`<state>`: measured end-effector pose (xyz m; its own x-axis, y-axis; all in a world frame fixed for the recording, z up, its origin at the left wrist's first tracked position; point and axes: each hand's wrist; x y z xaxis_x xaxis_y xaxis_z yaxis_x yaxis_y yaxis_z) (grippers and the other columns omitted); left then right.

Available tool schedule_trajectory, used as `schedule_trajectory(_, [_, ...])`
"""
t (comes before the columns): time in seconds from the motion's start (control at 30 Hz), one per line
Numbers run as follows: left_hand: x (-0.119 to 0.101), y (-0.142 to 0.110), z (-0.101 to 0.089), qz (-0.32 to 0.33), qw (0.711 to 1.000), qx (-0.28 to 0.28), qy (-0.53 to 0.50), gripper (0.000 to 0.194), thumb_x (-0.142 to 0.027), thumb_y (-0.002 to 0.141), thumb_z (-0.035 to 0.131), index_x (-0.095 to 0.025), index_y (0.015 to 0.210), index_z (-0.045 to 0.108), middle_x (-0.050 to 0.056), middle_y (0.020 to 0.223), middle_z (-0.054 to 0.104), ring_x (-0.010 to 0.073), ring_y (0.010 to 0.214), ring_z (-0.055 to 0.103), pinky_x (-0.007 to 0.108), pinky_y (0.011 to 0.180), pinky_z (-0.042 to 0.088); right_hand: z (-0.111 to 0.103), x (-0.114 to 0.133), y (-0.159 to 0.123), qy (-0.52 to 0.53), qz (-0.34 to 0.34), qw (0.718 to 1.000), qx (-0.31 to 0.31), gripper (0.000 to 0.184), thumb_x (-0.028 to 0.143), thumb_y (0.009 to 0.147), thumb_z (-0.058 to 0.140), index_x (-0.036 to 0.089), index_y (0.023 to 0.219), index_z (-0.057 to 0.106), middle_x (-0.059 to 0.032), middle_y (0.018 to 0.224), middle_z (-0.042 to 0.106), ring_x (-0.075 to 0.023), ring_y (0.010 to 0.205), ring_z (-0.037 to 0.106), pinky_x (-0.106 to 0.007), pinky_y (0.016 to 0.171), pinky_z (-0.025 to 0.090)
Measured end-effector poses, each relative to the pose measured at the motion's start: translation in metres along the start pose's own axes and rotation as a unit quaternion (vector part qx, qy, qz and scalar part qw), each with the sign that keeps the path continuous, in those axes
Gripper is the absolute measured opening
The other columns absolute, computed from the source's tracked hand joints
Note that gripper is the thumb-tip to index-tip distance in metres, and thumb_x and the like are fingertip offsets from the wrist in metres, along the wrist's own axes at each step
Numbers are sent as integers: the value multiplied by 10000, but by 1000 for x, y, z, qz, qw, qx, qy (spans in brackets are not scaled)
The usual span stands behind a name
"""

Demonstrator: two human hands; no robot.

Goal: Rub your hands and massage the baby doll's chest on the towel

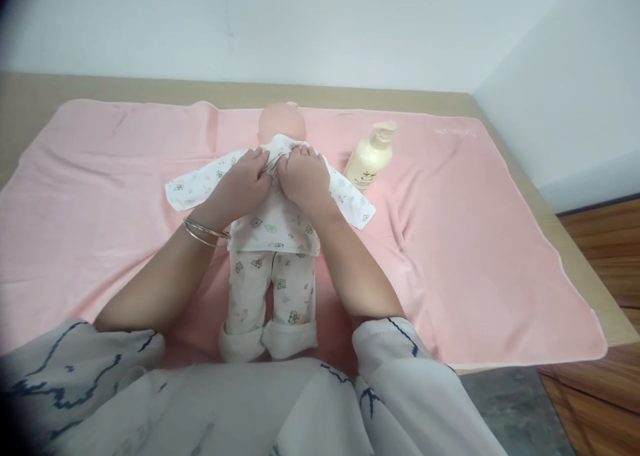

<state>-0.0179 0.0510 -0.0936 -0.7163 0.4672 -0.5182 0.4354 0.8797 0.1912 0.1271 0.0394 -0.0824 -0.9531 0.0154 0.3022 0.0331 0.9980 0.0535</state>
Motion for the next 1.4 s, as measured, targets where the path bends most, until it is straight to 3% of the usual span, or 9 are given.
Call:
schedule_trajectory(0.17, [7, 7, -8, -41, 999, 4, -35, 278, -189, 944, 409, -195, 1002, 680, 125, 1177, 741, 306, 1176, 651, 510, 1151, 517, 3, 2, -7, -20, -22, 999, -13, 571, 270, 1084, 277, -74, 1490, 485, -313, 1596, 529, -405, 1526, 471, -572, 1269, 352])
schedule_trajectory(0.27, [22, 15, -2, -60, 996, -24, -58, 309, -220, 970, 377, -225, 954, 686, 87, 1112, 769, 286, 1121, 675, 496, 1137, 529, -10, 12, -21, -29, -50, 998, 12, 528, 268, 1046, 361, -40, 1431, 550, -299, 1491, 621, -405, 1441, 551, -544, 1206, 436])
schedule_trajectory(0.47, [37, 20, 17, -50, 994, -78, -50, 432, -261, 1008, 312, -231, 1147, 720, 96, 1364, 741, 291, 1366, 617, 489, 1291, 396, -18, 14, -22, 5, -15, 1000, 26, 397, 268, 1030, 362, 123, 1137, 716, -189, 1182, 767, -353, 1145, 710, -491, 989, 574])
schedule_trajectory(0.53, [38, 20, 21, -50, 994, -86, -54, 453, -271, 1008, 313, -225, 1218, 712, 96, 1395, 733, 288, 1407, 597, 494, 1309, 373, -8, 9, -12, 25, -4, 1000, 11, 444, 299, 1049, 347, 99, 1250, 689, -210, 1353, 722, -368, 1297, 659, -526, 1098, 537])
schedule_trajectory(0.63, [39, 20, 23, -62, 992, -87, -62, 479, -295, 1011, 320, -187, 1288, 697, 119, 1445, 710, 296, 1460, 563, 519, 1342, 318, 6, 3, 1, 38, 1, 999, -1, 620, 351, 1064, 366, -20, 1553, 455, -265, 1680, 451, -373, 1611, 376, -571, 1332, 294])
schedule_trajectory(0.7, [39, 20, 23, -72, 992, -83, -60, 490, -311, 1014, 323, -162, 1297, 696, 138, 1473, 691, 306, 1474, 551, 526, 1350, 302, 10, 1, 4, 45, 8, 999, 11, 705, 364, 1067, 367, -57, 1632, 321, -272, 1746, 329, -362, 1669, 263, -563, 1375, 184])
schedule_trajectory(1.03, [46, 23, 27, -55, 993, -88, -48, 478, -316, 1039, 301, -186, 1287, 688, 134, 1429, 707, 278, 1444, 569, 483, 1339, 325, 12, -1, 5, 42, 7, 999, 7, 717, 377, 1066, 364, -55, 1637, 325, -268, 1742, 340, -373, 1664, 277, -558, 1374, 196])
schedule_trajectory(1.2, [27, 11, 22, -38, 996, -78, -7, 481, -286, 1037, 306, -142, 1330, 659, 188, 1427, 696, 328, 1429, 585, 546, 1288, 388, 12, -2, 7, 47, 4, 999, 9, 713, 368, 1062, 367, -52, 1637, 330, -268, 1741, 339, -375, 1662, 284, -567, 1370, 202])
schedule_trajectory(1.4, [-7, -7, 18, -33, 998, -54, 13, 508, -189, 995, 366, -60, 1434, 586, 238, 1613, 548, 359, 1579, 440, 581, 1343, 302, 12, -3, 5, 33, -10, 999, -7, 676, 337, 1058, 373, -74, 1595, 387, -289, 1716, 378, -374, 1640, 337, -528, 1362, 231])
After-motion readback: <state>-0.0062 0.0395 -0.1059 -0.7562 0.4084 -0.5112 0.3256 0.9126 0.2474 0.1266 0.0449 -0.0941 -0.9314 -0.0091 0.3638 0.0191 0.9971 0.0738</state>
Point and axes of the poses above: each hand's wrist, its own y-axis towards the middle knuckle, its own z-axis out of the palm, x = y × z
